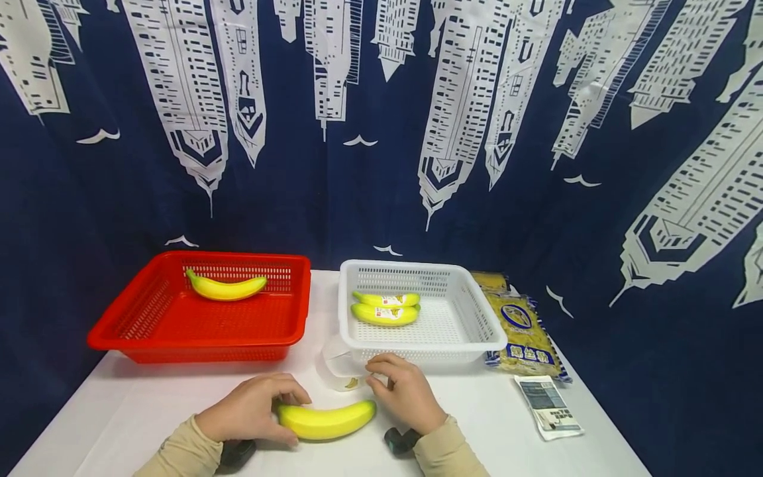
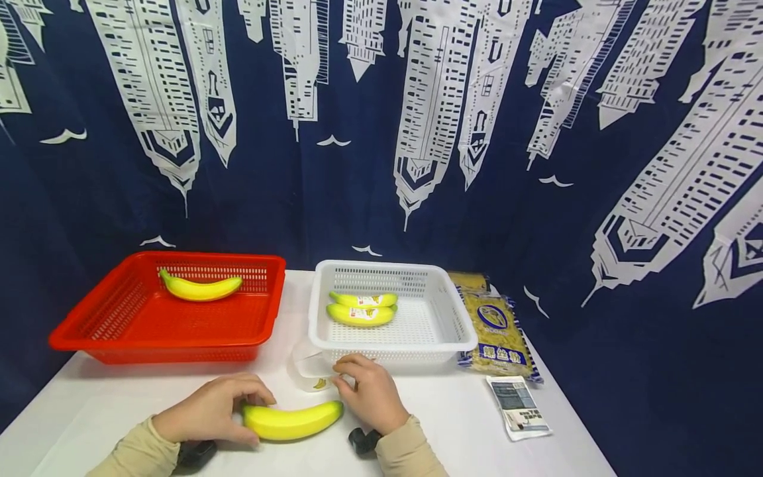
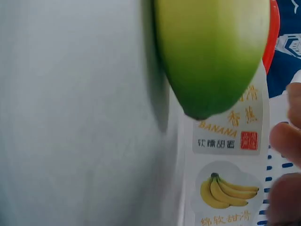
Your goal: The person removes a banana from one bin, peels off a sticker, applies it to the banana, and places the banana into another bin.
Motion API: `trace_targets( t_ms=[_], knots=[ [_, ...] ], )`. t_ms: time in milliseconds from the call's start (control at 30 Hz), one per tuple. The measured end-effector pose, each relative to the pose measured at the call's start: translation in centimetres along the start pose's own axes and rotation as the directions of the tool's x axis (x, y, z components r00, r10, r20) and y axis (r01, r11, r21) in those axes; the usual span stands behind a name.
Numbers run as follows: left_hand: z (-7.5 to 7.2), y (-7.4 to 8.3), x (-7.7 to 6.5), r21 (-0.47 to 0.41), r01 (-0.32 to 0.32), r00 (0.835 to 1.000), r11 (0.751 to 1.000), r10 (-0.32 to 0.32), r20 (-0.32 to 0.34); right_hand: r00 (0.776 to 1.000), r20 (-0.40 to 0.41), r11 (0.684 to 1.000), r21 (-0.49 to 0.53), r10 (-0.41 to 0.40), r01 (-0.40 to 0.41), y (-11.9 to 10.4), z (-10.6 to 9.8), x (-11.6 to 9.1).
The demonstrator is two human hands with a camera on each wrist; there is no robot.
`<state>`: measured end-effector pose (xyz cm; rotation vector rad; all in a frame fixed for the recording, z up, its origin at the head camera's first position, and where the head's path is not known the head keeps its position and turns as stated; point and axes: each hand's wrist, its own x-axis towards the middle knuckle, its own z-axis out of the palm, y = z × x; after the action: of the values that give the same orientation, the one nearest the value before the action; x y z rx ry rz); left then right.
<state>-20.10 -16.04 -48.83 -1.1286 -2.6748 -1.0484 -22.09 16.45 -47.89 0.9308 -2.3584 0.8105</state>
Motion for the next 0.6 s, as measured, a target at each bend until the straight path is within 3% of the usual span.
trace_targets(
  t_ms=[200,367,467,600],
  knots=[
    [0.4,0.3,0.1,0.036,-0.008,0.989,0.999,0.013,-0.146,0.996,0.06,0.994,-0.088,0.071,-0.065,0.1,0.0,0.1],
    [1.1,1.0,0.7,0.05,-0.113,0.95,0.992,0.123,-0.288,0.991,0.08,0.989,-0.107,0.109,-0.1,0.2,0.0,0.1],
    [1.6,1.6,1.0,0.048,-0.172,0.932,0.984,0.179,-0.315,0.989,0.08,0.989,-0.093,0.121,-0.113,0.2,0.0,0.1],
    [2.2,2.2,1.0,0.053,-0.192,0.933,0.98,0.199,-0.3,0.983,0.109,0.988,-0.061,0.151,-0.145,0.2,0.0,0.1]
  ],
)
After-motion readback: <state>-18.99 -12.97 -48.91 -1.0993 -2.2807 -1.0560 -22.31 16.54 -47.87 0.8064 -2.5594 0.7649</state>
